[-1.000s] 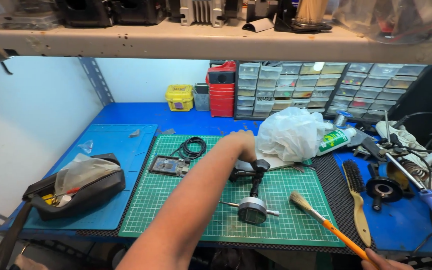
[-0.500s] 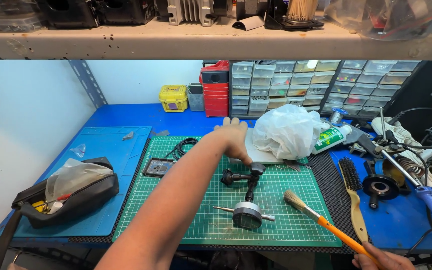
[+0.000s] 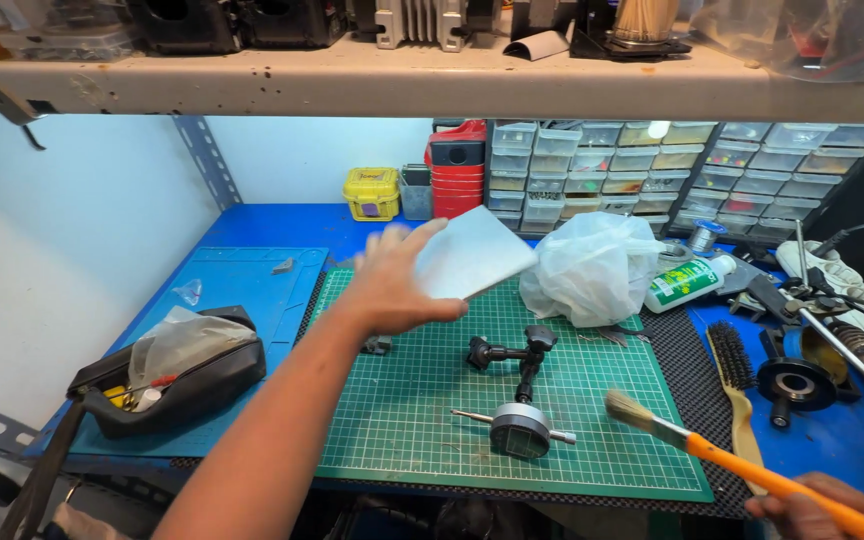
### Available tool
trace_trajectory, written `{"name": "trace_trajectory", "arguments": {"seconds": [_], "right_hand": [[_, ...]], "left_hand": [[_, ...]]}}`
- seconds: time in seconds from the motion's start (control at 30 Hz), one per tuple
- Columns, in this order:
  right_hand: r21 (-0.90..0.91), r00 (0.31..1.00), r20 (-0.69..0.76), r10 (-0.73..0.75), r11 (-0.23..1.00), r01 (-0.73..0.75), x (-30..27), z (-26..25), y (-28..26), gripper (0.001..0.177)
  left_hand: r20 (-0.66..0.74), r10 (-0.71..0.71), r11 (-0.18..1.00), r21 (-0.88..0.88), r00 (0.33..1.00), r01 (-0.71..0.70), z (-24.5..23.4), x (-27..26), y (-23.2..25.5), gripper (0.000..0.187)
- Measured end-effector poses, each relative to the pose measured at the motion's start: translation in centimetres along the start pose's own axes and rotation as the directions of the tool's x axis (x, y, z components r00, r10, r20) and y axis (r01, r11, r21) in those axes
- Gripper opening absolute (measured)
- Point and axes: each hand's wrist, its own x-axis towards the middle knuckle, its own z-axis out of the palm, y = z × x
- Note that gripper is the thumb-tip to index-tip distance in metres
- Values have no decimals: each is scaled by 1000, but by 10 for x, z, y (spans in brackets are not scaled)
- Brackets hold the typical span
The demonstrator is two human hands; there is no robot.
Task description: Cleaning various electronic components and workshop tools on a workbench using a brush and cleaning solution.
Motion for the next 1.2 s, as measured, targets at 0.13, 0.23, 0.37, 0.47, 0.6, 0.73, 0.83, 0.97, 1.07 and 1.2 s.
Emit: {"name": "trace_trajectory", "arguments": {"seconds": [0.13, 0.23, 0.37, 0.47, 0.6, 0.73, 0.83, 0.97, 1.07, 1.2], "right_hand": [[107, 996, -9, 87, 991, -85, -67, 184, -141, 41], [174, 987, -86, -139, 973, 152, -89, 288, -253, 35], [225, 915, -3, -405, 891, 395, -100, 363, -336, 20], [61, 863, 196, -466, 884, 463, -105, 405, -389, 20], [-186, 702, 467, -538, 716, 672, -94, 459, -442, 32], [-80, 457, 642, -616, 539, 839, -89, 495, -448, 40], [83, 326, 804, -497, 637, 767, -109, 489, -450, 39], [152, 288, 883, -370, 806, 572, -102, 471, -435, 28], [92, 518, 825, -228, 957, 274, -68, 461, -420, 29], [-233, 744, 481, -463, 751, 618, -57, 466, -426, 22]], "left_hand": [[54, 133, 187, -982, 990, 28, 49, -48, -36, 102], [-65, 355, -636, -748, 932, 191, 53, -84, -20, 95], [-146, 418, -792, -543, 897, 281, 58, -100, -20, 95], [-114, 421, -793, -528, 900, 304, 63, -104, -25, 95], [-105, 450, -771, -547, 887, 326, 68, -107, -23, 95], [-84, 470, -748, -567, 879, 346, 75, -105, -20, 93], [-98, 402, -753, -601, 910, 268, 75, -101, -22, 95], [-133, 357, -768, -605, 924, 210, 62, -106, -29, 104], [-94, 330, -715, -675, 939, 183, 57, -111, -26, 107], [-74, 348, -685, -700, 934, 200, 59, -112, -26, 107]]}}
